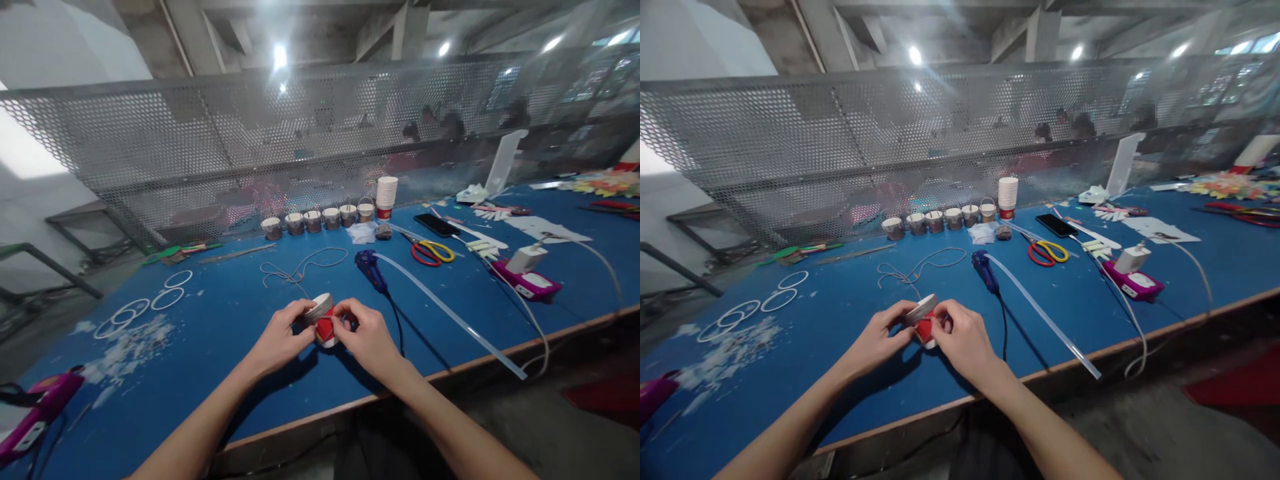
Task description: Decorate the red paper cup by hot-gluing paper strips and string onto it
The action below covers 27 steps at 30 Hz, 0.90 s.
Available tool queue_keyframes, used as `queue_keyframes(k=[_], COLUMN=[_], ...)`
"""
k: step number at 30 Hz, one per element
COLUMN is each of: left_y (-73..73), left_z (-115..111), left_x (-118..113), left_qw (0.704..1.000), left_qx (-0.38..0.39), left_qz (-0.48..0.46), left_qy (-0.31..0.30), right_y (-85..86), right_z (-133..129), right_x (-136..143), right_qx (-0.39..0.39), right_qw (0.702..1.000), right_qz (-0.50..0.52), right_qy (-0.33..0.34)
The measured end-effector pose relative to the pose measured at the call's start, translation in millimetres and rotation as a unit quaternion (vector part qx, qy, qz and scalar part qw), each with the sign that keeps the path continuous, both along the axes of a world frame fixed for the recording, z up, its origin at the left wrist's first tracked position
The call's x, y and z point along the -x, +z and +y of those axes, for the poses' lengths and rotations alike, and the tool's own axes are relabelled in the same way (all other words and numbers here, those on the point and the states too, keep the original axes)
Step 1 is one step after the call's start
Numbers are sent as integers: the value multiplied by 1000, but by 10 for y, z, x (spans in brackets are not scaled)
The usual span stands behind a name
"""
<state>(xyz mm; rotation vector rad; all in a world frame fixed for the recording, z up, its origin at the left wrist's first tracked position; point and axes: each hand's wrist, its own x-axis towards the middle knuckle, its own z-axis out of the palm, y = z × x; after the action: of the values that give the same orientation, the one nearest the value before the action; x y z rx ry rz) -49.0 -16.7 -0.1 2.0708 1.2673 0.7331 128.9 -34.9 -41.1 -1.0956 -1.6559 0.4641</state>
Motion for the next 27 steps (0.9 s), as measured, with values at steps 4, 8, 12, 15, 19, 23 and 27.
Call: queue_keyframes(k=[4,8,12,15,19,23,27], left_y=[1,21,41,50,49,31,10], left_z=[-6,-11,-15,-18,-14,-1,3], left_x=[5,3,-6,-16,-18,-2,12], left_qw=[1000,1000,1000,1000,1000,1000,999], left_qx=[-1,-3,3,5,1,-16,-47], left_qz=[4,9,9,9,13,18,21], left_qy=[-20,-13,-13,-17,-14,-7,-10], right_y=[22,35,18,7,-2,-1,10], right_z=[-13,-25,-13,2,11,4,-2], right_x=[-15,-28,-23,-5,14,23,25], right_qx=[-37,-47,-37,-33,-19,3,23], right_qw=[999,998,999,999,1000,1000,999], right_qz=[-22,-27,-1,16,17,21,28], right_qy=[6,10,8,0,-13,-20,-24])
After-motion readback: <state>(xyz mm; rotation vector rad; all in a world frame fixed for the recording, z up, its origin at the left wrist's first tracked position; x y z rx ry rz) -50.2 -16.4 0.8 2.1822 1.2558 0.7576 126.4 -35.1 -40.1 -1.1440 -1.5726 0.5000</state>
